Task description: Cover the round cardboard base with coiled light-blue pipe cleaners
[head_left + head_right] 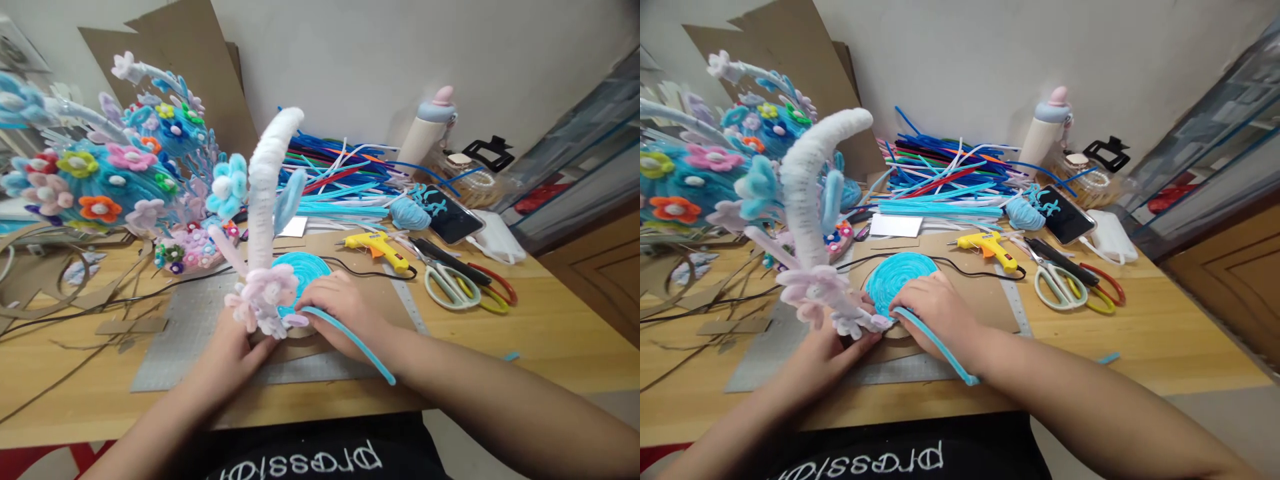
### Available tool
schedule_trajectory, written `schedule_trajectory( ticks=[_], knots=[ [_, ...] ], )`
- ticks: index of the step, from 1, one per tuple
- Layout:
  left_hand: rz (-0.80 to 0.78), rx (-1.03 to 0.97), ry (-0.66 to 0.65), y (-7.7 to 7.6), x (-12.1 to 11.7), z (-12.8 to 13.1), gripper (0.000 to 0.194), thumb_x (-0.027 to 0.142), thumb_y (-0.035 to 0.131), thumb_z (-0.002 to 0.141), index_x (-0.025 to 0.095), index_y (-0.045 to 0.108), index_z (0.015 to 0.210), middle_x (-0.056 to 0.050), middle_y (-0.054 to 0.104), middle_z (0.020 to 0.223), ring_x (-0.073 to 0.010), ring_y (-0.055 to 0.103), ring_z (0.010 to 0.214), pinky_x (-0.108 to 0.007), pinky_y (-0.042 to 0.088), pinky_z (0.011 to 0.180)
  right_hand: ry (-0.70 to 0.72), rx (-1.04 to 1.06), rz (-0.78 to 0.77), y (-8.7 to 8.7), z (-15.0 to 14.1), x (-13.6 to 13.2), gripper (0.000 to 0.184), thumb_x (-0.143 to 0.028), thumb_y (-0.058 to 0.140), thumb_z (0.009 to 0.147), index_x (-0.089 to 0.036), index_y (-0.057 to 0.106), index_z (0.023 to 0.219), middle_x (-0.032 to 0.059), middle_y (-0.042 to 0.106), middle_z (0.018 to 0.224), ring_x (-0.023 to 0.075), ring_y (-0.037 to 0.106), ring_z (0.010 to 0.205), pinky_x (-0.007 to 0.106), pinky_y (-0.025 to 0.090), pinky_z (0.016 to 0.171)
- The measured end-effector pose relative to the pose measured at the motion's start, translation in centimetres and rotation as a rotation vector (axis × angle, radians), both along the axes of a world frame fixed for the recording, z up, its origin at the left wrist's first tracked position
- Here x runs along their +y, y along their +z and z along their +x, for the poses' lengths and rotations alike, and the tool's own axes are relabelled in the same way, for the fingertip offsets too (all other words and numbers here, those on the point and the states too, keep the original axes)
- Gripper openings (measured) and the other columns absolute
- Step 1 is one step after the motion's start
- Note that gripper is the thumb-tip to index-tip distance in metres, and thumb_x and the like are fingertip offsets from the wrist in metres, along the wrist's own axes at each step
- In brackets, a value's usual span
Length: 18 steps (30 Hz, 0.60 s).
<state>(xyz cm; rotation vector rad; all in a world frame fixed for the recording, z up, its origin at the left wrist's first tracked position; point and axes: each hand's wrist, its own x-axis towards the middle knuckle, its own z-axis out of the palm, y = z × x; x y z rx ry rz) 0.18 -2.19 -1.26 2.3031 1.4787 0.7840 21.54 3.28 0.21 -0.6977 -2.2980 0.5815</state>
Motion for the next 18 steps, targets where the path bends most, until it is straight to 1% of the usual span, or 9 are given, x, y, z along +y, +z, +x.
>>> schedule_trajectory(
  ticks=[4,8,11,14,18],
  knots=[
    [-0.064,0.052,-0.053,0.45,0.57,-0.03,0.016,0.026,0.053,0.087,0.024,0.059,0.101,-0.007,0.062,0.108,-0.0258,0.058,0.102,-0.047,0.048,0.088,-0.019,-0.003,-0.024,-0.20,0.05,-0.01,0.006,-0.019,0.056,0.089,-0.020,0.061,0.086,0.0007,0.071,0.087,0.0164,0.063,0.085,0.034,0.036,0.081],
    [-0.078,0.090,-0.074,0.72,0.94,-0.12,0.014,0.026,0.052,0.088,0.024,0.060,0.100,-0.007,0.061,0.107,-0.0242,0.057,0.104,-0.044,0.048,0.091,-0.024,0.011,-0.042,-0.16,0.15,0.06,0.007,-0.018,0.055,0.089,-0.020,0.061,0.086,0.0011,0.071,0.088,0.0165,0.063,0.085,0.035,0.036,0.083],
    [-0.075,0.109,-0.082,0.79,1.00,-0.16,0.016,0.026,0.052,0.088,0.024,0.059,0.102,-0.007,0.059,0.111,-0.0236,0.055,0.106,-0.043,0.047,0.093,-0.030,0.020,-0.045,-0.20,0.22,0.10,0.006,-0.019,0.056,0.089,-0.020,0.061,0.086,0.0008,0.071,0.086,0.0164,0.063,0.084,0.035,0.035,0.083],
    [-0.087,0.147,-0.081,0.81,0.96,-0.12,0.019,0.024,0.050,0.089,0.025,0.060,0.105,-0.007,0.060,0.112,-0.0244,0.055,0.107,-0.044,0.047,0.092,-0.045,0.001,-0.048,-0.31,0.30,0.10,0.005,-0.020,0.057,0.089,-0.020,0.061,0.086,0.0006,0.070,0.086,0.0167,0.062,0.083,0.035,0.035,0.083],
    [-0.089,0.163,-0.070,0.77,0.92,-0.04,0.016,0.026,0.049,0.089,0.024,0.061,0.100,-0.007,0.061,0.110,-0.0248,0.057,0.102,-0.045,0.048,0.088,-0.041,-0.014,-0.051,-0.42,0.30,0.11,0.006,-0.021,0.056,0.089,-0.020,0.061,0.086,0.0010,0.070,0.087,0.0170,0.062,0.084,0.035,0.034,0.084]
  ],
)
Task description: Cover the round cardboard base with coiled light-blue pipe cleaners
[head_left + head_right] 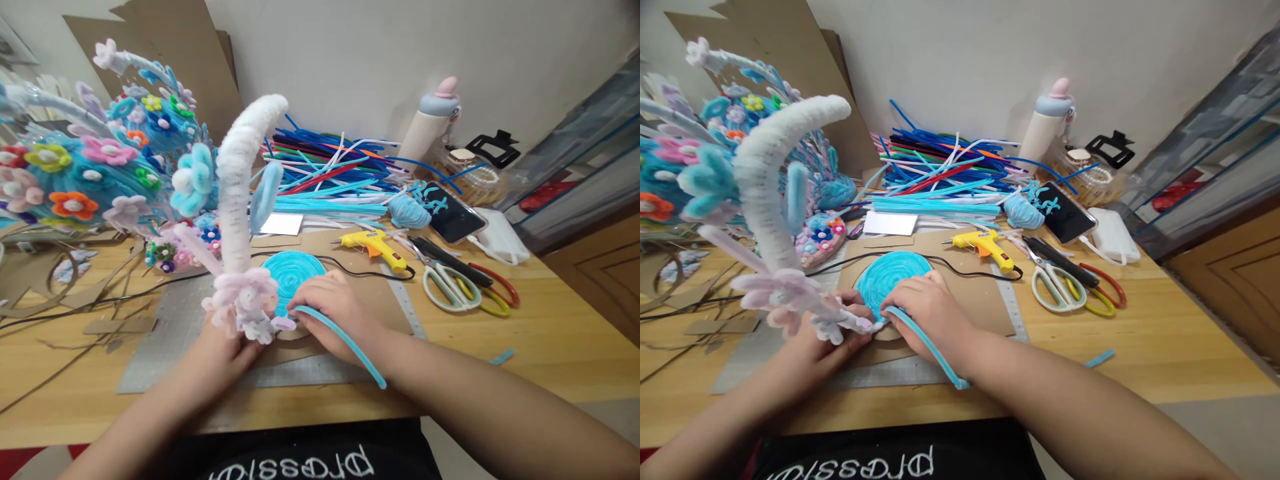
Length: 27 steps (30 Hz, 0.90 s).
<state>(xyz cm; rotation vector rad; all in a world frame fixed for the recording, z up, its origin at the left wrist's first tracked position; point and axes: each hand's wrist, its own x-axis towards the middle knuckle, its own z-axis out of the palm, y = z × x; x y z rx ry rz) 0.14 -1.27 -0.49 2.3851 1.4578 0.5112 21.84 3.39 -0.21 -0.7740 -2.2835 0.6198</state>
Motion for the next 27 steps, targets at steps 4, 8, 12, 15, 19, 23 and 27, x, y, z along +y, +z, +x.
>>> schedule_trajectory(
  ticks=[4,8,12,15,19,23,27],
  knots=[
    [-0.008,-0.043,-0.001,-0.1,-0.1,0.0,0.014,0.025,0.050,0.088,0.023,0.061,0.097,-0.007,0.061,0.108,-0.0248,0.057,0.102,-0.044,0.048,0.088,-0.003,0.000,-0.001,-0.1,-0.1,0.0,0.006,-0.021,0.057,0.089,-0.020,0.061,0.085,0.0006,0.070,0.087,0.0166,0.062,0.084,0.035,0.033,0.084],
    [-0.042,-0.116,0.015,-0.5,-0.4,-0.1,0.017,0.024,0.051,0.088,0.023,0.060,0.103,-0.007,0.062,0.107,-0.0240,0.058,0.104,-0.043,0.049,0.089,-0.002,0.025,-0.008,-0.1,-0.1,0.0,0.005,-0.019,0.058,0.089,-0.020,0.061,0.086,0.0002,0.070,0.086,0.0158,0.062,0.084,0.034,0.032,0.083],
    [-0.002,-0.129,0.037,-0.9,-0.5,-0.3,0.023,0.025,0.053,0.087,0.025,0.062,0.108,-0.007,0.061,0.113,-0.0248,0.057,0.107,-0.044,0.048,0.092,-0.007,0.018,-0.020,0.0,0.0,0.0,0.007,-0.020,0.057,0.089,-0.020,0.062,0.085,0.0006,0.070,0.085,0.0161,0.063,0.083,0.034,0.032,0.081],
    [0.044,-0.116,0.040,-1.1,-0.4,-0.3,0.023,0.026,0.054,0.087,0.026,0.063,0.108,-0.007,0.062,0.112,-0.0254,0.058,0.106,-0.045,0.048,0.091,0.002,0.016,-0.032,0.2,0.1,0.0,0.007,-0.019,0.056,0.089,-0.020,0.061,0.085,0.0008,0.071,0.087,0.0163,0.063,0.084,0.034,0.032,0.082],
    [0.026,-0.113,0.030,-1.0,-0.4,-0.2,0.019,0.027,0.053,0.088,0.027,0.065,0.102,-0.007,0.062,0.110,-0.0252,0.057,0.106,-0.045,0.047,0.091,-0.006,-0.001,-0.051,0.4,0.2,-0.1,0.007,-0.019,0.057,0.089,-0.020,0.062,0.084,0.0010,0.072,0.086,0.0168,0.063,0.083,0.035,0.032,0.082],
    [0.014,-0.100,0.020,-0.8,-0.3,0.0,0.018,0.026,0.051,0.088,0.026,0.064,0.100,-0.006,0.063,0.105,-0.0260,0.055,0.109,-0.047,0.044,0.093,0.007,-0.032,-0.072,0.5,0.4,-0.3,0.007,-0.020,0.057,0.088,-0.020,0.062,0.083,0.0002,0.070,0.083,0.0167,0.061,0.081,0.035,0.031,0.082],
    [-0.016,-0.126,0.015,-0.6,-0.4,0.1,0.018,0.027,0.050,0.089,0.026,0.063,0.102,-0.005,0.065,0.105,-0.0256,0.057,0.105,-0.047,0.045,0.090,0.021,-0.101,-0.084,0.7,0.9,-0.3,0.010,-0.021,0.056,0.089,-0.019,0.062,0.082,0.0000,0.069,0.081,0.0166,0.061,0.079,0.035,0.030,0.080]
  ],
)
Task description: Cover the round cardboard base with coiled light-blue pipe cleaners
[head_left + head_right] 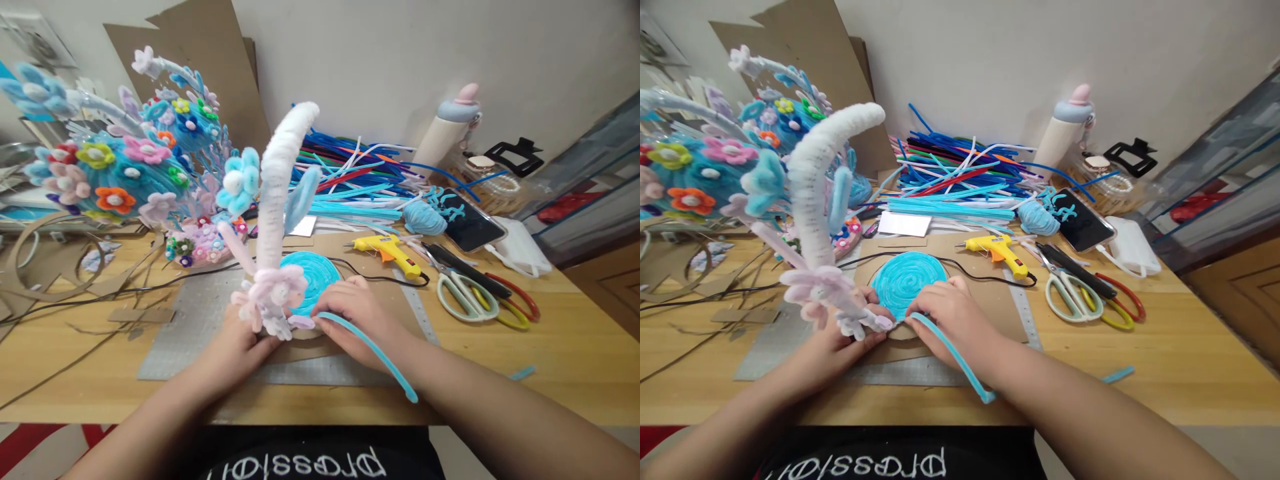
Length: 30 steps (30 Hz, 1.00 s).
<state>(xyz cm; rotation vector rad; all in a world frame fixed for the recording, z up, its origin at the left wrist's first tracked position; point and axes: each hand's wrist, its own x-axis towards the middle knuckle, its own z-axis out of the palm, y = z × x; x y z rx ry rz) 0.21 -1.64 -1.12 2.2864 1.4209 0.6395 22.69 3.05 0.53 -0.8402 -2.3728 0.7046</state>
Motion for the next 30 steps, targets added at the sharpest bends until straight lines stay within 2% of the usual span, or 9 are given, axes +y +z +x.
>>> schedule_trajectory(
  ticks=[8,18,30],
  knots=[
    [-0.020,0.054,0.030,-0.2,-0.2,-0.1,0.020,0.029,0.048,0.089,0.027,0.066,0.097,-0.004,0.067,0.104,-0.0297,0.055,0.104,-0.050,0.042,0.089,0.057,-0.119,0.061,0.3,0.6,0.2,0.008,-0.018,0.057,0.087,-0.020,0.064,0.083,-0.0008,0.067,0.081,0.0176,0.057,0.086,0.037,0.026,0.083],
    [-0.144,0.027,0.090,0.0,-0.4,0.0,0.024,0.035,0.048,0.088,0.024,0.066,0.099,-0.007,0.063,0.110,-0.0323,0.051,0.108,-0.056,0.035,0.095,0.050,-0.176,0.299,-0.5,0.2,-0.1,0.015,-0.023,0.053,0.091,-0.025,0.067,0.089,0.0005,0.064,0.090,0.0195,0.051,0.090,0.039,0.024,0.081],
    [-0.224,-0.064,0.059,-0.3,-0.2,0.0,0.026,0.036,0.047,0.088,0.023,0.065,0.101,-0.009,0.062,0.112,-0.0318,0.052,0.108,-0.054,0.039,0.092,0.058,-0.187,0.421,-1.0,0.2,-0.3,0.016,-0.022,0.051,0.094,-0.025,0.067,0.093,-0.0011,0.066,0.091,0.0190,0.050,0.092,0.040,0.024,0.080]
  ],
)
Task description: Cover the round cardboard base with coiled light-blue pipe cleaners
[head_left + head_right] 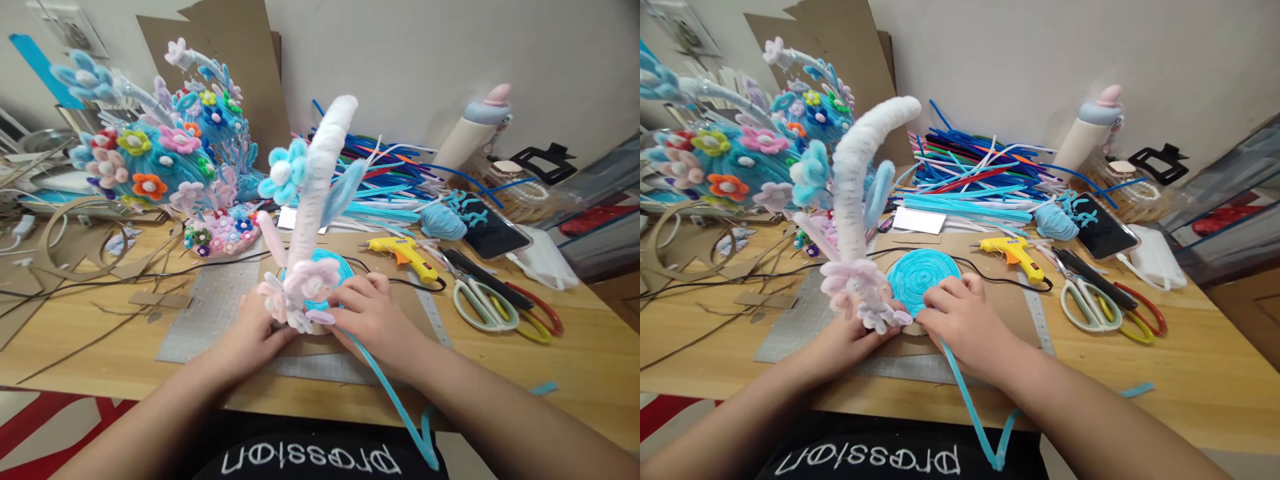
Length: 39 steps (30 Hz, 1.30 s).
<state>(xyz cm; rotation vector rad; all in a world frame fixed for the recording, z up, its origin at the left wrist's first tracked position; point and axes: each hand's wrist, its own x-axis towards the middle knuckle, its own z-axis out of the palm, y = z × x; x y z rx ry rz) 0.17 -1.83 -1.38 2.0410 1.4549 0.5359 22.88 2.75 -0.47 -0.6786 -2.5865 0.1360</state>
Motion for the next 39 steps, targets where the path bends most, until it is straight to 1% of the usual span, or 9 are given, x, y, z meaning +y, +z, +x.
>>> schedule_trajectory(
  ticks=[4,7,12,17,20,24,27,33,39],
  knots=[
    [0.012,-0.028,-0.006,-0.11,-0.07,-0.07,0.026,0.038,0.048,0.089,0.025,0.063,0.106,-0.009,0.059,0.119,-0.0318,0.050,0.112,-0.053,0.040,0.093,0.005,-0.009,0.029,-0.14,0.09,0.02,0.016,-0.021,0.051,0.094,-0.025,0.066,0.093,-0.0008,0.066,0.090,0.0192,0.049,0.092,0.041,0.023,0.081],
    [0.005,-0.024,-0.016,-0.29,-0.14,-0.16,0.027,0.041,0.047,0.090,0.026,0.062,0.106,-0.008,0.057,0.122,-0.0322,0.048,0.115,-0.054,0.039,0.094,0.008,-0.021,0.034,-0.26,0.10,0.09,0.016,-0.021,0.052,0.094,-0.025,0.067,0.091,-0.0009,0.066,0.090,0.0195,0.048,0.092,0.041,0.023,0.081],
    [0.006,-0.016,-0.025,-0.55,0.00,-0.22,0.027,0.042,0.046,0.092,0.026,0.060,0.109,-0.008,0.055,0.126,-0.0314,0.047,0.117,-0.054,0.038,0.096,0.004,-0.043,0.061,-0.46,0.05,0.09,0.014,-0.020,0.055,0.093,-0.027,0.067,0.093,-0.0008,0.067,0.090,0.0200,0.048,0.092,0.041,0.023,0.081],
    [0.012,-0.006,-0.034,-0.54,0.07,-0.19,0.027,0.041,0.045,0.092,0.027,0.059,0.110,-0.008,0.055,0.125,-0.0305,0.047,0.117,-0.054,0.037,0.097,-0.008,-0.109,0.182,-0.36,-0.02,-0.25,0.018,-0.021,0.052,0.094,-0.027,0.068,0.099,0.0020,0.068,0.098,0.0215,0.048,0.097,0.041,0.023,0.082],
    [0.028,-0.005,-0.030,-0.51,-0.02,-0.15,0.026,0.041,0.045,0.092,0.027,0.058,0.110,-0.008,0.055,0.124,-0.0304,0.047,0.117,-0.054,0.038,0.096,0.001,-0.132,0.260,-0.35,-0.01,-0.46,0.020,-0.019,0.050,0.095,-0.027,0.067,0.101,0.0020,0.068,0.104,0.0216,0.048,0.099,0.041,0.023,0.082],
    [0.044,0.007,-0.018,-0.45,-0.09,-0.08,0.026,0.042,0.046,0.091,0.026,0.060,0.107,-0.008,0.056,0.121,-0.0307,0.049,0.114,-0.053,0.039,0.094,-0.001,-0.138,0.313,-0.58,0.00,-0.60,0.014,-0.022,0.054,0.093,-0.026,0.067,0.098,0.0011,0.067,0.108,0.0220,0.047,0.099,0.042,0.023,0.084],
    [0.041,0.000,-0.007,-0.41,-0.08,-0.08,0.025,0.040,0.048,0.091,0.026,0.060,0.107,-0.008,0.057,0.120,-0.0304,0.049,0.113,-0.052,0.039,0.094,-0.009,-0.115,0.302,-0.58,0.03,-0.58,0.014,-0.023,0.056,0.092,-0.028,0.068,0.098,0.0010,0.068,0.106,0.0225,0.046,0.100,0.042,0.022,0.084],
    [0.032,-0.031,-0.002,-0.53,-0.24,-0.13,0.023,0.037,0.051,0.089,0.026,0.061,0.106,-0.008,0.059,0.117,-0.0305,0.051,0.112,-0.051,0.039,0.095,-0.010,-0.109,0.212,0.11,0.23,-0.36,0.018,-0.024,0.053,0.094,-0.032,0.068,0.100,0.0006,0.068,0.101,0.0220,0.047,0.099,0.041,0.022,0.084],
    [0.046,-0.030,0.009,-0.65,-0.31,-0.11,0.021,0.037,0.051,0.089,0.025,0.059,0.105,-0.009,0.058,0.117,-0.0306,0.050,0.112,-0.051,0.039,0.095,-0.018,-0.105,0.169,-0.27,0.12,-0.29,0.017,-0.021,0.055,0.093,-0.030,0.068,0.099,0.0013,0.068,0.100,0.0216,0.047,0.098,0.041,0.022,0.085]
  ],
)
